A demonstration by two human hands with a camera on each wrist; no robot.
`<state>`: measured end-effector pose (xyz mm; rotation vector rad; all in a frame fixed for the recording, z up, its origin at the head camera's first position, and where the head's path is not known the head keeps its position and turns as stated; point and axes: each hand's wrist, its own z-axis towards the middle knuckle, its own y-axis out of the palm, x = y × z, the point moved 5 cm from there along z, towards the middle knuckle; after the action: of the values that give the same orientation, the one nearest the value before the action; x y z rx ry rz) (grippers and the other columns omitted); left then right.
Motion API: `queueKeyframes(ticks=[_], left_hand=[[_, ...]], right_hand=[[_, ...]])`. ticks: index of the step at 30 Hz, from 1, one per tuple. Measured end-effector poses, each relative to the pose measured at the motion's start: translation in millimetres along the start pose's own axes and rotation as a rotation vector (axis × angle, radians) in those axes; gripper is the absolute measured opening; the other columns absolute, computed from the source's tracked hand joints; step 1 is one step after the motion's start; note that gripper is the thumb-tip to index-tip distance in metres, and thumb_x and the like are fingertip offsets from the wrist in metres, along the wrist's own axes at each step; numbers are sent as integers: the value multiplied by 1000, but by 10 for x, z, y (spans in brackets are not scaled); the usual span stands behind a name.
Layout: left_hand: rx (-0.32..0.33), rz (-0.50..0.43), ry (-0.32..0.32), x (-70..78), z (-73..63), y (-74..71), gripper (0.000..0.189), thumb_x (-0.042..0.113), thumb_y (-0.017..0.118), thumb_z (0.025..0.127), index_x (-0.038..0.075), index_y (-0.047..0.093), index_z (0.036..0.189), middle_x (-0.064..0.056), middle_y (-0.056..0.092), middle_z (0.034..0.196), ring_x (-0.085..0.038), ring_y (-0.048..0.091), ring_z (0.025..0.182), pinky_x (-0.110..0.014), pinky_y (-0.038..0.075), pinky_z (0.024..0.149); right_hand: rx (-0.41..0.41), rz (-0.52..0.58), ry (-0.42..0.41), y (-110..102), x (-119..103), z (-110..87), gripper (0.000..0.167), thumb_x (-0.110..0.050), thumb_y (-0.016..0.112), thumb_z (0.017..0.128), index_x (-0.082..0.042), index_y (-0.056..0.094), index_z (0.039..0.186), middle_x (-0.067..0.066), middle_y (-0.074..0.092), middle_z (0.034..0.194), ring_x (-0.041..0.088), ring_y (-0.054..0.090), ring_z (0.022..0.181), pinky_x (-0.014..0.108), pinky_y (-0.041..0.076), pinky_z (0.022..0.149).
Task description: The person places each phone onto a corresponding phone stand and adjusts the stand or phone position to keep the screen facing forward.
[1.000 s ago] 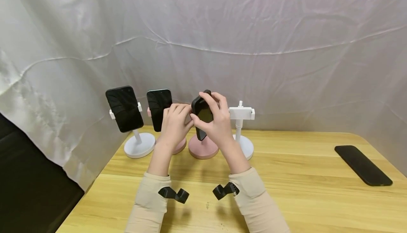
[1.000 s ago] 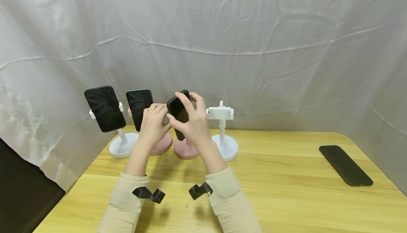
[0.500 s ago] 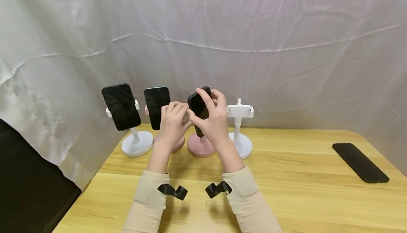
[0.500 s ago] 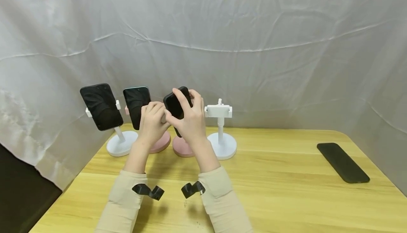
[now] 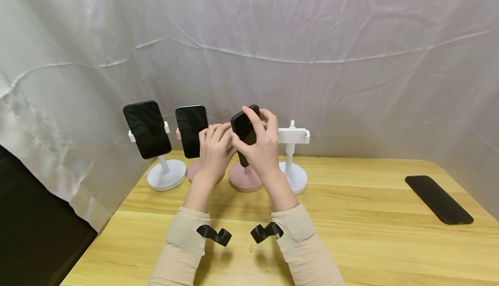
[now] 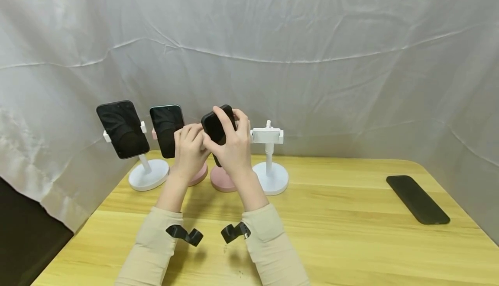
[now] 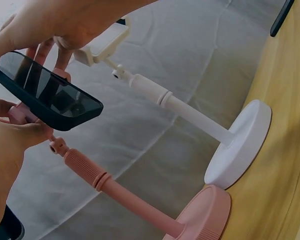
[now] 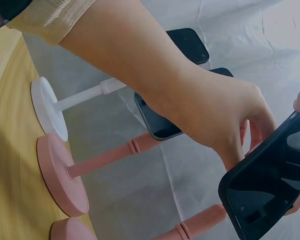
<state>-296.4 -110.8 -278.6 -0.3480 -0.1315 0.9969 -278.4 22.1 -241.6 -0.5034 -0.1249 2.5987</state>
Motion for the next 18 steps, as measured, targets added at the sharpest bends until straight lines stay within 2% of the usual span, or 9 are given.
queueKeyframes(ticks=[5,13,18], left_hand=[[24,16,10,29,-11,20,24,21,78,82,6,67,97,-10,69,107,-30,58,104,-48,39,88],[48,96,32,44,-31,42,17,20,73,86,7,68,97,-7,72,104,-27,59,102,-47,38,88],[77,57,44,56,-26,31,14,13,72,85,4,67,95,-10,71,102,-30,59,100,-49,41,87]], right_hand=[[3,-14,-7,-11,10,-12,56,-21,77,80,-13,58,131,25,44,128,34,50,114,46,50,93],[5,-32,14,-19,31,-25,56,-23,77,80,-16,57,132,24,44,127,33,49,112,45,49,91],[7,-26,32,-14,19,-32,56,-24,77,81,-15,57,133,24,44,128,33,49,113,46,50,92]])
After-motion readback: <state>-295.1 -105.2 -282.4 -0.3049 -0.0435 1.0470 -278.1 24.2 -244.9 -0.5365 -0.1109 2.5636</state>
